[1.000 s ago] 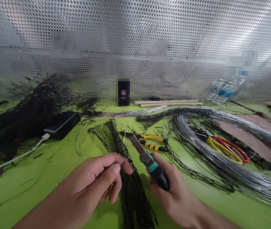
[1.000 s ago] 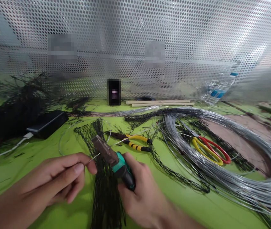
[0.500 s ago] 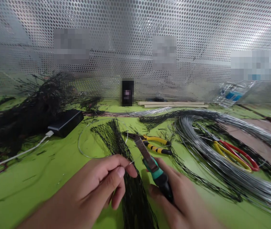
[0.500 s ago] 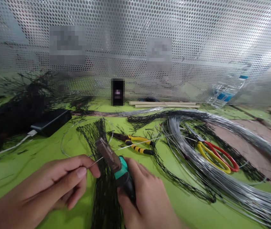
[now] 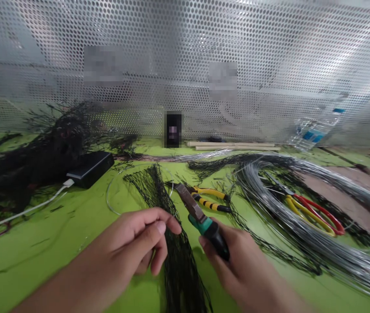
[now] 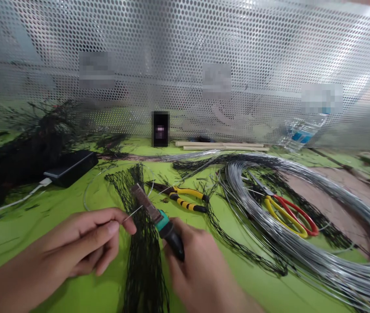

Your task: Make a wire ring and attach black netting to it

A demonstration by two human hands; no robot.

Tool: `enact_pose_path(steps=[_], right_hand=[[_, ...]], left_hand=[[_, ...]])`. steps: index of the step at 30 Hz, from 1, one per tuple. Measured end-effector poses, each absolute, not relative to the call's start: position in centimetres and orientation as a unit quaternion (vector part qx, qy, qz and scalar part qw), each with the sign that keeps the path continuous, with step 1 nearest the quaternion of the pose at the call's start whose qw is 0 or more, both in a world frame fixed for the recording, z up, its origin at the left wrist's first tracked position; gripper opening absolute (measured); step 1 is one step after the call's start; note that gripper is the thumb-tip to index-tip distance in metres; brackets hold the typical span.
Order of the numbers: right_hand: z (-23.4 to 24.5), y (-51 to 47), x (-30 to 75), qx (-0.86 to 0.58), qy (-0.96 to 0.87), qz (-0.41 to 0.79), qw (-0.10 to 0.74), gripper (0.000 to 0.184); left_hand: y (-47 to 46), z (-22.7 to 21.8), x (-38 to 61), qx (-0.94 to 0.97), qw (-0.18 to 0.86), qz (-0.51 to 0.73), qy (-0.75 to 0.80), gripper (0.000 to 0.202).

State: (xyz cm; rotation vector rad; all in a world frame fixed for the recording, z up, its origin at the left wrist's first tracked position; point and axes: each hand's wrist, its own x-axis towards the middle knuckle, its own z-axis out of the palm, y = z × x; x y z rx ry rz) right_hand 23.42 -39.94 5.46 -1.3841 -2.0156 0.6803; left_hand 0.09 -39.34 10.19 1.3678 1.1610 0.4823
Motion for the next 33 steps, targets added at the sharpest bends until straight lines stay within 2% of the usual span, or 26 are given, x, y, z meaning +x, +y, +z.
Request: enact_pose_path(steps=[9,15,18,22,27,33], right_hand=[[5.2,-40.5,23.1,-0.498,-0.783,0.259,0.267,0.014],[5.0,-40.8,23.0,-0.493,-0.796,0.254,0.243,0.026],[4.8,-40.8,23.0,-0.497,-0.809,0.215,0.229,0.018],[4.5,-40.8,23.0,-0.492,-0.816,0.159,0.258,0.013],[4.6,-40.7,22.9,-0.478,-0.799,0.243,0.274,0.013],[4.6,-40.7,22.8,-0.47,-0.768,0.331,0.282,0.016]], left_hand=[[-39.0,10.6,0.7,0.604,0.582,0.238,0.49,0.037],[-39.3,10.4,0.8,0.586,0.599,0.218,0.501,0.042],[-39.3,10.3,0.8,0.614,0.562,0.203,0.516,0.047],[-39.4,9.9,0.8,0.626,0.521,0.215,0.538,0.053],[-40.0,9.3,0.5,0.588,0.511,0.221,0.587,0.063],[-40.2,9.2,0.5,0.59,0.507,0.249,0.577,0.061]])
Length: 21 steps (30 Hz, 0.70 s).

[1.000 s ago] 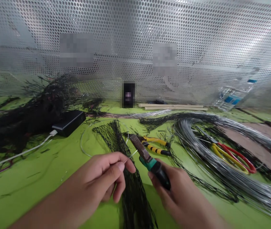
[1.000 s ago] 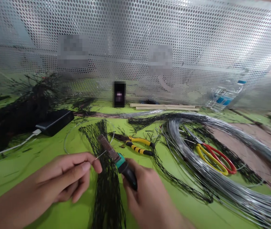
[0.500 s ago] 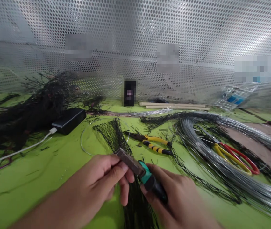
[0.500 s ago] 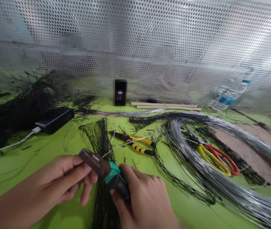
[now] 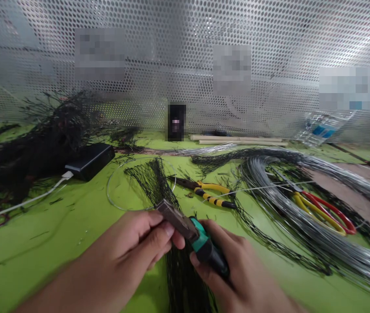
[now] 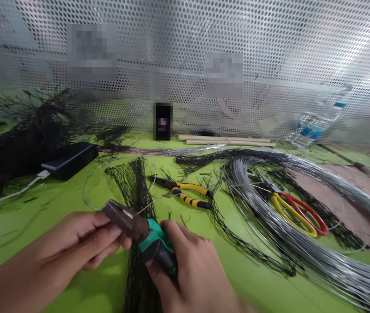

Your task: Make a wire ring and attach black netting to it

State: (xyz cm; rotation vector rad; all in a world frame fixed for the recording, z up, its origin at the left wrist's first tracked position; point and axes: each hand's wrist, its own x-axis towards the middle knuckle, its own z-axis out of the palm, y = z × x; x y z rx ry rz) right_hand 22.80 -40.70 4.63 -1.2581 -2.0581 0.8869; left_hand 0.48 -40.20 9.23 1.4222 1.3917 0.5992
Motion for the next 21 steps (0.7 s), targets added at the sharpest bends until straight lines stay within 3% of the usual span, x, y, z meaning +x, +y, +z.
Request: enact_pose_path(steps=[21], right_hand=[[4.67,-40.41,22.31,-0.465,-0.761,0.316,0.323,0.012]], left_hand=[[-39.62,9.28,0.54,0.618,0.519,0.229,0.544,0.059]])
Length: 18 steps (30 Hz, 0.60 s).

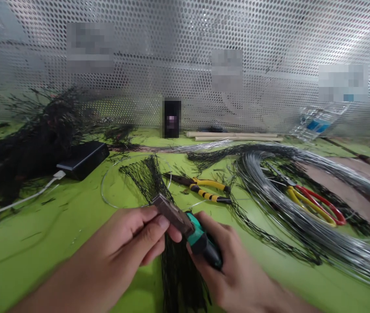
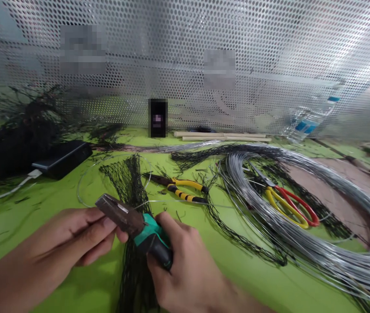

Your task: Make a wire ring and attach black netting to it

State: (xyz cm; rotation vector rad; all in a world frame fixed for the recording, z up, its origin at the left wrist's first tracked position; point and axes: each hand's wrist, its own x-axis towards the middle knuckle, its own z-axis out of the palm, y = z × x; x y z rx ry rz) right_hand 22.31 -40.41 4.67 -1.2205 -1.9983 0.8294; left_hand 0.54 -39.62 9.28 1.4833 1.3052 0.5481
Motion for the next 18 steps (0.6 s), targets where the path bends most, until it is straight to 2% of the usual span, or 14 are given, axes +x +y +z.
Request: enact_pose_path(steps=[4,10,18], right_hand=[[4.4,-40.4,22.7,-0.51,-0.731,0.311,0.33,0.002],[4.6,-40.0,23.5,-0.522,-0.719,0.332,0.316,0.014],[5.5,-40.3,23.5,-0.512,-0.747,0.305,0.294,0.005]], left_hand=[[-39.2,9.7,0.4,0.641,0.506,0.209,0.538,0.057],[-38.6,9.8,0.4,0.68,0.478,0.197,0.52,0.049],[-39.3,10.3,1.1,0.681,0.472,0.21,0.52,0.049]])
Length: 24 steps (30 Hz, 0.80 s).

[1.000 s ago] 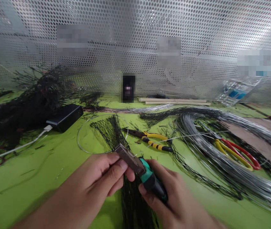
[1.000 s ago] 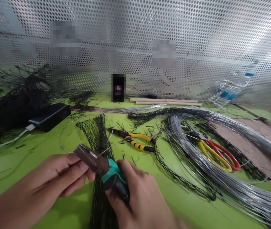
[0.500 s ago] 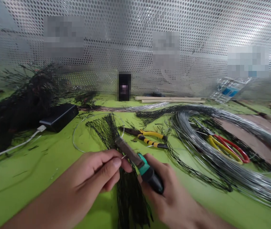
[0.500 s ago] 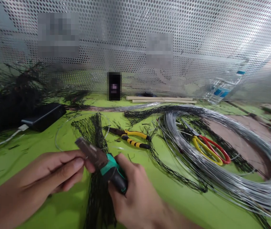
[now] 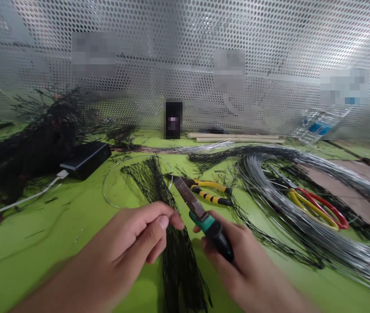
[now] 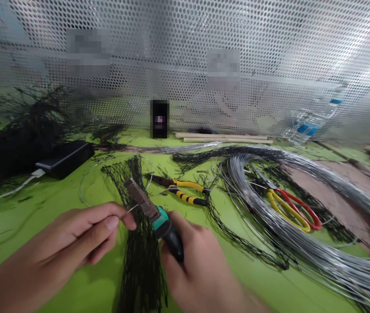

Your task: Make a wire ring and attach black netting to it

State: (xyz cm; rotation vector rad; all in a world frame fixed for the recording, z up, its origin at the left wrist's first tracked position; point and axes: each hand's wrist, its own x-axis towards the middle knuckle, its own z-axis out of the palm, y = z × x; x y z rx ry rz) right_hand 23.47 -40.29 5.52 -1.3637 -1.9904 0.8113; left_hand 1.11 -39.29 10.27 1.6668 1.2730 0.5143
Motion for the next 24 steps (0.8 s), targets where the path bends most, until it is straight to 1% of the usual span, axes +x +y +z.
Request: enact_pose_path(steps=[3,6,10,14,17,19,24], right_hand=[[5.4,-40.64,23.57,-0.515,-0.749,0.289,0.301,0.007],[5.42,-40.85,23.79,-0.504,-0.754,0.282,0.313,0.014],[5.7,-40.84,24.15,-0.492,-0.762,0.256,0.336,0.018],[5.87,-40.48,24.27,-0.511,-0.772,0.247,0.288,0.011],[5.63,-40.19,24.13,-0.524,-0.783,0.219,0.254,0.018],[5.41,-40.04,23.99,-0.524,-0.786,0.212,0.248,0.022],[5.32,-40.0,23.85,-0.519,-0.777,0.243,0.262,0.027]], left_hand=[[-39.51,10.4,1.08,0.68,0.471,0.205,0.523,0.051],[-39.72,10.46,0.98,0.676,0.473,0.195,0.531,0.053],[-39.96,10.53,0.91,0.66,0.51,0.205,0.512,0.054],[-39.75,10.5,0.76,0.665,0.522,0.199,0.495,0.055],[-39.39,10.24,0.61,0.667,0.523,0.21,0.488,0.057],[-39.22,10.04,0.56,0.665,0.524,0.224,0.482,0.056],[-39.29,9.87,0.57,0.663,0.528,0.227,0.48,0.052]])
